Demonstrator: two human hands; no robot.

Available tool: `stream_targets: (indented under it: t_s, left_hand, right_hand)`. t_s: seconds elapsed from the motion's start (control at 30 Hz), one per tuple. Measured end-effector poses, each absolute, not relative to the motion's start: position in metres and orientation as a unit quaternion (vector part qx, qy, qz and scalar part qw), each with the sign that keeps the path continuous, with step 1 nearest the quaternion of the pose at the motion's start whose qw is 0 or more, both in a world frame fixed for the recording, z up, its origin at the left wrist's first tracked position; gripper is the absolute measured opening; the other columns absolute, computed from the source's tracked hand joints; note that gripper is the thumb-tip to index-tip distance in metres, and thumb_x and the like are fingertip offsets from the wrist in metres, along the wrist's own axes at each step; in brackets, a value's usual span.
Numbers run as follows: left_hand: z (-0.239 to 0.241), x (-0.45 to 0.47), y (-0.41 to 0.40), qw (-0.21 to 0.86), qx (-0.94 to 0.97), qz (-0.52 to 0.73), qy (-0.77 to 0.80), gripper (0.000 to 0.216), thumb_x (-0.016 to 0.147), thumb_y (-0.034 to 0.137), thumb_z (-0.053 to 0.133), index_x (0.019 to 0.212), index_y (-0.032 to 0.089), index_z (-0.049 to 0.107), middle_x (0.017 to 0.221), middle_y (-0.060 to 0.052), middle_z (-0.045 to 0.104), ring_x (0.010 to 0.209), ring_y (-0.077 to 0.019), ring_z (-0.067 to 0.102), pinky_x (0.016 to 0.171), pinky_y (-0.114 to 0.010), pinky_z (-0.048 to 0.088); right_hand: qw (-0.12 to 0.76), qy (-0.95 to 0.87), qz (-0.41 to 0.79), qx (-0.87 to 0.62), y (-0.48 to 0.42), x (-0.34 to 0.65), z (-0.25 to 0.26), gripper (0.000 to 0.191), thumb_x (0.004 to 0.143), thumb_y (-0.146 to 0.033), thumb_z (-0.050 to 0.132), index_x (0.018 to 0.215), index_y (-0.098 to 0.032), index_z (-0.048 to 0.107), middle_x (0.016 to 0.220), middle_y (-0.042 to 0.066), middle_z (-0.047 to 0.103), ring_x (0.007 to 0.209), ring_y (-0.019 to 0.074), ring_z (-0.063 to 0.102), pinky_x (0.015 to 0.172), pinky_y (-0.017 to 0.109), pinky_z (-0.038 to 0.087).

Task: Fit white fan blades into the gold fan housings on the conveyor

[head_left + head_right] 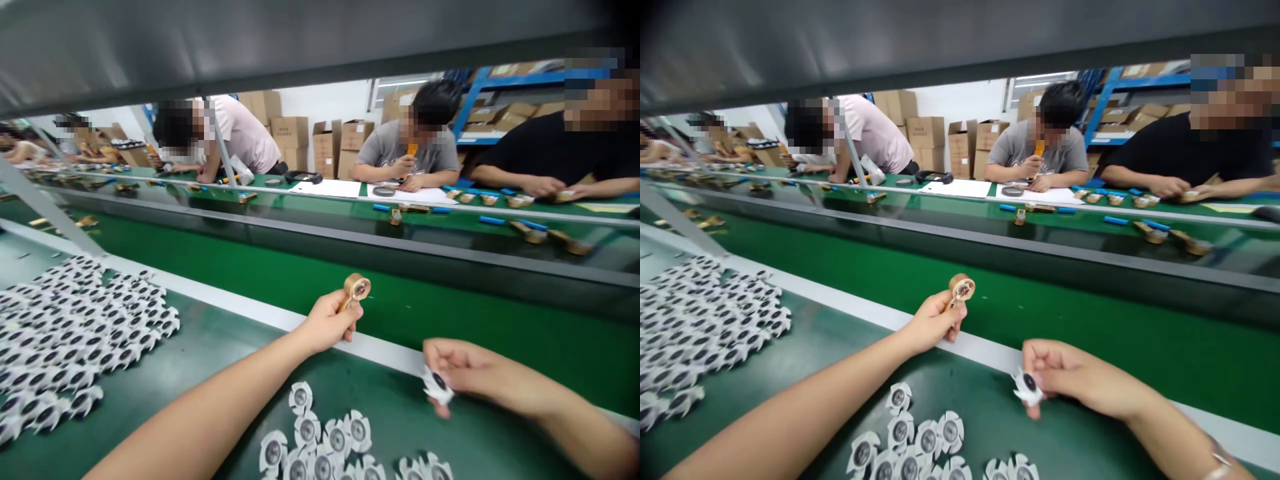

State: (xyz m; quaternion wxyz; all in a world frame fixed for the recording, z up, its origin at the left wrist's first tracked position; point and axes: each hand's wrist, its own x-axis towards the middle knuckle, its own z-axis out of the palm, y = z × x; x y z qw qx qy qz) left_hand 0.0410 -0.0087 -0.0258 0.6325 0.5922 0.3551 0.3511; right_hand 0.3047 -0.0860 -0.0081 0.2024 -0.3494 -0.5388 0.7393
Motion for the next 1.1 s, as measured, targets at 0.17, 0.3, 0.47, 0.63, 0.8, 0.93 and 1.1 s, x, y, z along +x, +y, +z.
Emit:
stream_targets:
  t_s: [0.17, 0.3, 0.47, 0.63, 0.8, 0.93, 1.1]
  left_hand:
    - [-0.029, 0.035, -0.008, 0.621, 0.628, 0.337, 0.325, 0.033, 0.082, 0.045, 0.061, 0.082, 0.015, 0.048, 0.062, 0.001, 0.053, 0.046, -0.0092, 0.051, 0.046, -0.020, 0.042]
    - [-0.028, 0.027, -0.008, 0.629, 0.656, 0.290, 0.301, 0.033, 0.084, 0.042, 0.059, 0.100, 0.016, 0.047, 0.071, 0.000, 0.058, 0.046, -0.0100, 0.053, 0.045, -0.021, 0.041]
    - [-0.024, 0.029, -0.013, 0.536, 0.747, 0.248, 0.306, 0.022, 0.088, 0.038, 0.054, 0.096, 0.017, 0.049, 0.065, 0.003, 0.055, 0.051, -0.0115, 0.055, 0.051, -0.021, 0.042]
    - [-0.023, 0.032, -0.022, 0.472, 0.785, 0.221, 0.334, 0.024, 0.092, 0.039, 0.049, 0.083, 0.017, 0.051, 0.060, 0.003, 0.054, 0.052, -0.0112, 0.053, 0.050, -0.019, 0.037]
    - [-0.024, 0.032, -0.024, 0.411, 0.823, 0.207, 0.332, 0.021, 0.093, 0.036, 0.049, 0.085, 0.017, 0.054, 0.061, 0.003, 0.054, 0.054, -0.0102, 0.048, 0.053, -0.020, 0.033]
    - [-0.023, 0.032, -0.026, 0.390, 0.839, 0.204, 0.319, 0.019, 0.094, 0.033, 0.047, 0.085, 0.017, 0.053, 0.064, 0.002, 0.053, 0.057, -0.0106, 0.049, 0.056, -0.021, 0.033]
    - [-0.019, 0.032, -0.031, 0.335, 0.867, 0.206, 0.305, 0.015, 0.093, 0.026, 0.047, 0.081, 0.018, 0.049, 0.069, 0.001, 0.054, 0.060, -0.0111, 0.049, 0.057, -0.021, 0.033]
  right_hand:
    - [0.385, -0.416, 0.736, -0.370, -0.068, 0.261, -0.028, 0.038, 0.076, -0.040, 0.078, 0.080, -0.018, 0.047, 0.072, 0.003, 0.061, 0.064, 0.0186, 0.063, 0.065, 0.030, 0.048]
    - [0.489, -0.394, 0.674, -0.390, -0.067, 0.234, -0.031, 0.029, 0.079, -0.036, 0.072, 0.083, -0.018, 0.049, 0.064, -0.002, 0.056, 0.053, 0.0115, 0.054, 0.060, 0.025, 0.047]
    - [0.570, -0.379, 0.610, -0.400, -0.080, 0.220, -0.032, 0.029, 0.078, -0.026, 0.063, 0.100, -0.022, 0.045, 0.056, -0.009, 0.049, 0.044, 0.0092, 0.045, 0.051, 0.019, 0.039]
    - [0.559, -0.392, 0.613, -0.398, -0.083, 0.221, -0.034, 0.037, 0.072, -0.019, 0.059, 0.105, -0.023, 0.042, 0.055, -0.009, 0.052, 0.041, 0.0120, 0.048, 0.045, 0.020, 0.040]
    - [0.546, -0.390, 0.629, -0.392, -0.083, 0.225, -0.028, 0.036, 0.074, -0.017, 0.056, 0.107, -0.022, 0.041, 0.055, -0.008, 0.054, 0.042, 0.0117, 0.049, 0.044, 0.018, 0.039]
    - [0.543, -0.368, 0.647, -0.390, -0.084, 0.228, -0.027, 0.035, 0.075, -0.015, 0.054, 0.107, -0.021, 0.040, 0.056, -0.007, 0.055, 0.044, 0.0115, 0.051, 0.046, 0.018, 0.040]
    - [0.533, -0.382, 0.645, -0.392, -0.084, 0.228, -0.029, 0.036, 0.075, -0.015, 0.054, 0.107, -0.021, 0.040, 0.054, -0.007, 0.056, 0.041, 0.0117, 0.051, 0.043, 0.017, 0.040]
